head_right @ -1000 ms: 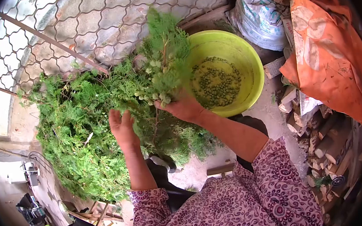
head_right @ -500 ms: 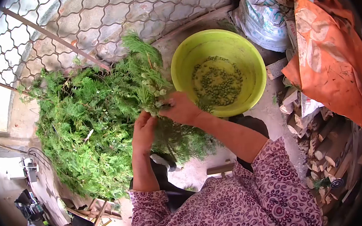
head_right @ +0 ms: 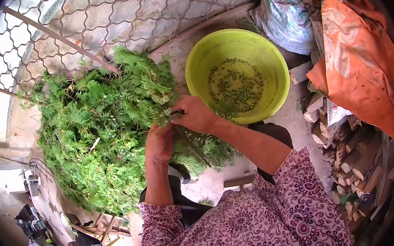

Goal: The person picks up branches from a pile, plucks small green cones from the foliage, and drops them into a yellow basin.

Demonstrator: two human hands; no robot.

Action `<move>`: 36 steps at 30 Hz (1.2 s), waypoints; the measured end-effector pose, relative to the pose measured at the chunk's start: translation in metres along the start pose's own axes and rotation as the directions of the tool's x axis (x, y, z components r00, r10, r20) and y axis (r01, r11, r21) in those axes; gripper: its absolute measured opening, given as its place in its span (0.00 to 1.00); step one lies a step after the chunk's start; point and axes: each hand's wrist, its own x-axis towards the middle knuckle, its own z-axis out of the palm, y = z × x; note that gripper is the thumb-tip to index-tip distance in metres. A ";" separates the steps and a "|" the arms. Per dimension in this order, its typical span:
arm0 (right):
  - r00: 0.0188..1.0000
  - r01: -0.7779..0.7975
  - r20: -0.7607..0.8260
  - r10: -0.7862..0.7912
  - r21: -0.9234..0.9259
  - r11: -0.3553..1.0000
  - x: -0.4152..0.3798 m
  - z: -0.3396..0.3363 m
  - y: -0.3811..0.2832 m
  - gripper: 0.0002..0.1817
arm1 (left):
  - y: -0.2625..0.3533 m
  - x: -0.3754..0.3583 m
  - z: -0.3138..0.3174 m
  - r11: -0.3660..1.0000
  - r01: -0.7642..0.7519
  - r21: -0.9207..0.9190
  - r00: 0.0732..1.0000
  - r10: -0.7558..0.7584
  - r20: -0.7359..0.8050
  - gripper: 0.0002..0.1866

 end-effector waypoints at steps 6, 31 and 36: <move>0.991 0.107 -0.079 -0.105 0.016 0.994 0.002 0.007 0.013 0.11 | -0.006 0.000 -0.003 0.996 -0.024 -0.086 1.000 0.024 -0.002 0.17; 0.915 -0.365 0.250 0.317 0.177 0.914 -0.008 0.015 0.013 0.14 | 0.000 0.004 -0.009 0.967 -0.255 0.008 0.949 0.251 -0.190 0.11; 0.958 -0.247 0.133 0.256 -0.078 0.966 -0.009 0.014 -0.002 0.15 | -0.002 0.003 -0.008 0.960 -0.280 0.016 0.934 0.276 -0.227 0.10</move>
